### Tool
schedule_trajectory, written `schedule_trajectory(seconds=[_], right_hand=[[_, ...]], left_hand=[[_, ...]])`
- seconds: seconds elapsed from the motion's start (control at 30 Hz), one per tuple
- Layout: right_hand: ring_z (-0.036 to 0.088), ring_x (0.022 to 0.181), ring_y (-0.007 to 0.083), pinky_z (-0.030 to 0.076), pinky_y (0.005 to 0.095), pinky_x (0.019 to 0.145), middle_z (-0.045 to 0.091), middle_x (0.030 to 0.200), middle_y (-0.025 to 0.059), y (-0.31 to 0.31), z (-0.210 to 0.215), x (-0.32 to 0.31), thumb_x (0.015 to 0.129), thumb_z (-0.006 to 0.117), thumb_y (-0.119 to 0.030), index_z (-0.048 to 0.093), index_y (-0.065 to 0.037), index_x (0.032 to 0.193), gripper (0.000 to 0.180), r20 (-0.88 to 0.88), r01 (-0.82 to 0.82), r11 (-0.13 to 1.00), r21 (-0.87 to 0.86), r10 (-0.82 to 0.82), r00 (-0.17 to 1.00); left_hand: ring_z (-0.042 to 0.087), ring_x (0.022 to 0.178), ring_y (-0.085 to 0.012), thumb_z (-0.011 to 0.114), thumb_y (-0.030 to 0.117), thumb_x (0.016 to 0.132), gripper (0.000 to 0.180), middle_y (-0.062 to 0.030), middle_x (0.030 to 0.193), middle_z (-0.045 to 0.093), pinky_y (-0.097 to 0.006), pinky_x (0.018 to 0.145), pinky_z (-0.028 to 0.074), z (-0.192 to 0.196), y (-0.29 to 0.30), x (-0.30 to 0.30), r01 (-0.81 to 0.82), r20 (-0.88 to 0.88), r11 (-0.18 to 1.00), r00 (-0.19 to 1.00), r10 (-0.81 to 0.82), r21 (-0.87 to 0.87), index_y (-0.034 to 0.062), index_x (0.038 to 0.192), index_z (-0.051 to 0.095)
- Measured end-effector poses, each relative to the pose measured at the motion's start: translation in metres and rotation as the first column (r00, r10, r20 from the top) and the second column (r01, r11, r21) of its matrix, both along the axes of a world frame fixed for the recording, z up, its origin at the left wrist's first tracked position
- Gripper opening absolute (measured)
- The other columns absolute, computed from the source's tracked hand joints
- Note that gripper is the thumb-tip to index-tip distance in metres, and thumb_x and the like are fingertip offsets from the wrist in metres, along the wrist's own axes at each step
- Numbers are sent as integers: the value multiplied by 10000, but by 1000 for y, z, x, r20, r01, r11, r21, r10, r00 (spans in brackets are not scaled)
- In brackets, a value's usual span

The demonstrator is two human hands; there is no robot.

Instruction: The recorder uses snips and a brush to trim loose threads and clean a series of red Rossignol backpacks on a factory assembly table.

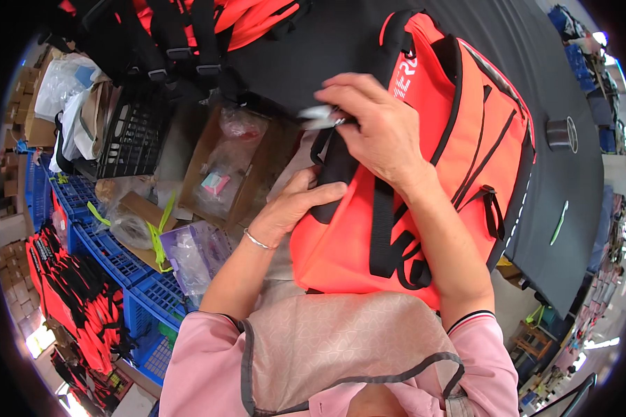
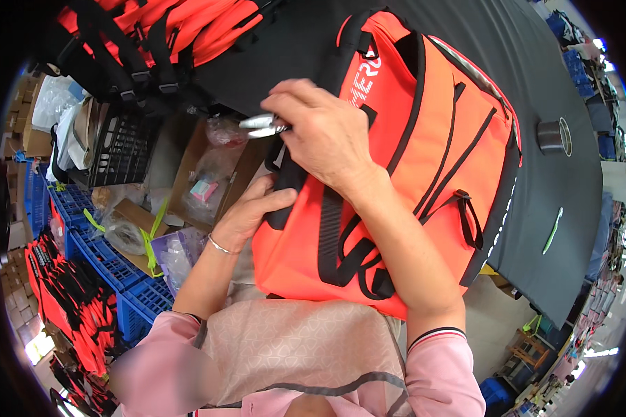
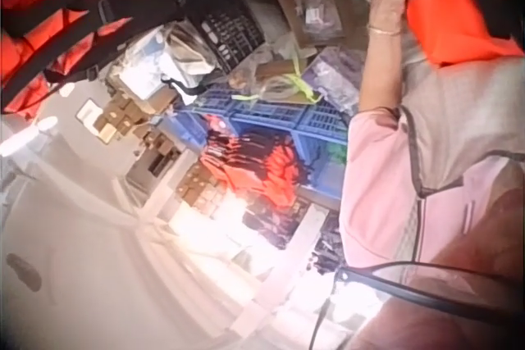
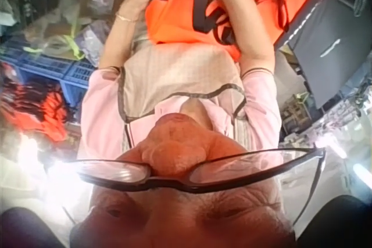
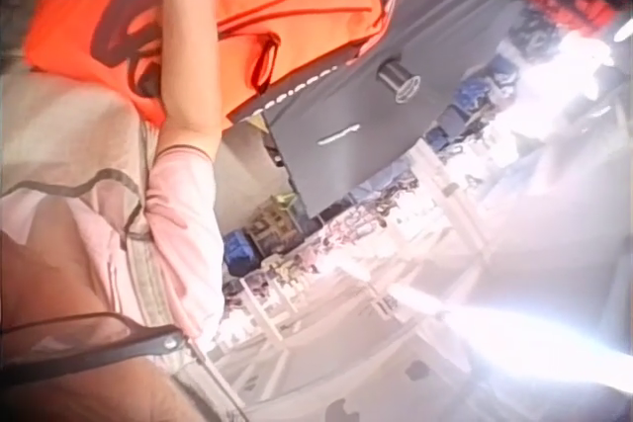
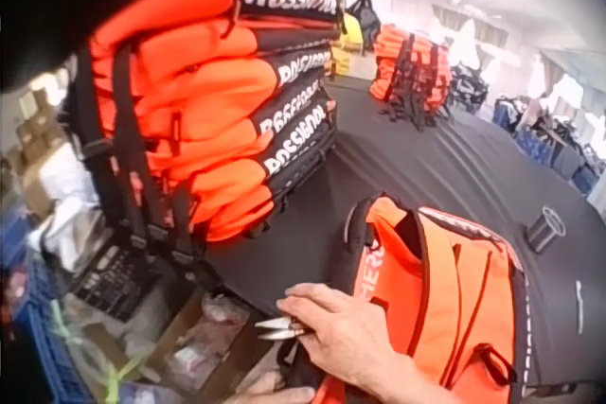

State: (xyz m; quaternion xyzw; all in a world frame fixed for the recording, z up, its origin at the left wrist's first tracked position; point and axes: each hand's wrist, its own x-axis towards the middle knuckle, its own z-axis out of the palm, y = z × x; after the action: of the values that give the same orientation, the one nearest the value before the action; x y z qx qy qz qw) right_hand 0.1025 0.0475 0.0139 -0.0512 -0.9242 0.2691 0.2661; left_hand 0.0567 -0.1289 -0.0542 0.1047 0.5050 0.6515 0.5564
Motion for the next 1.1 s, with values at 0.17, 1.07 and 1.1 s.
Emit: schedule_trajectory(seconds=[0.17,1.07,1.1], right_hand=[[691,904,258,557,360,707,699,1076,22,-2,14,-10,804,722,-124,720,-87,1011,210,455,-89,970,226,-25,890],[688,958,344,532,423,877,705,1009,231,138,-36,192,737,817,-462,665,60,1091,648,145,955,285,-78,-945,294],[693,916,347,533,431,852,713,961,226,143,-30,193,745,803,-441,685,55,1031,584,286,961,263,-90,-917,278]], left_hand=[[618,820,-124,792,172,785,406,-53,929,696,-298,772,521,8,7,14,-99,-407,995,908,99,21,-52,1086,637],[623,1107,-416,823,352,751,711,-259,1224,636,-483,936,499,43,91,-78,-317,-965,911,59,-257,-262,-37,1283,556],[647,1053,-422,828,337,745,687,-256,1150,673,-491,914,507,41,93,-83,-281,-951,909,120,-286,-309,-34,1261,567]])
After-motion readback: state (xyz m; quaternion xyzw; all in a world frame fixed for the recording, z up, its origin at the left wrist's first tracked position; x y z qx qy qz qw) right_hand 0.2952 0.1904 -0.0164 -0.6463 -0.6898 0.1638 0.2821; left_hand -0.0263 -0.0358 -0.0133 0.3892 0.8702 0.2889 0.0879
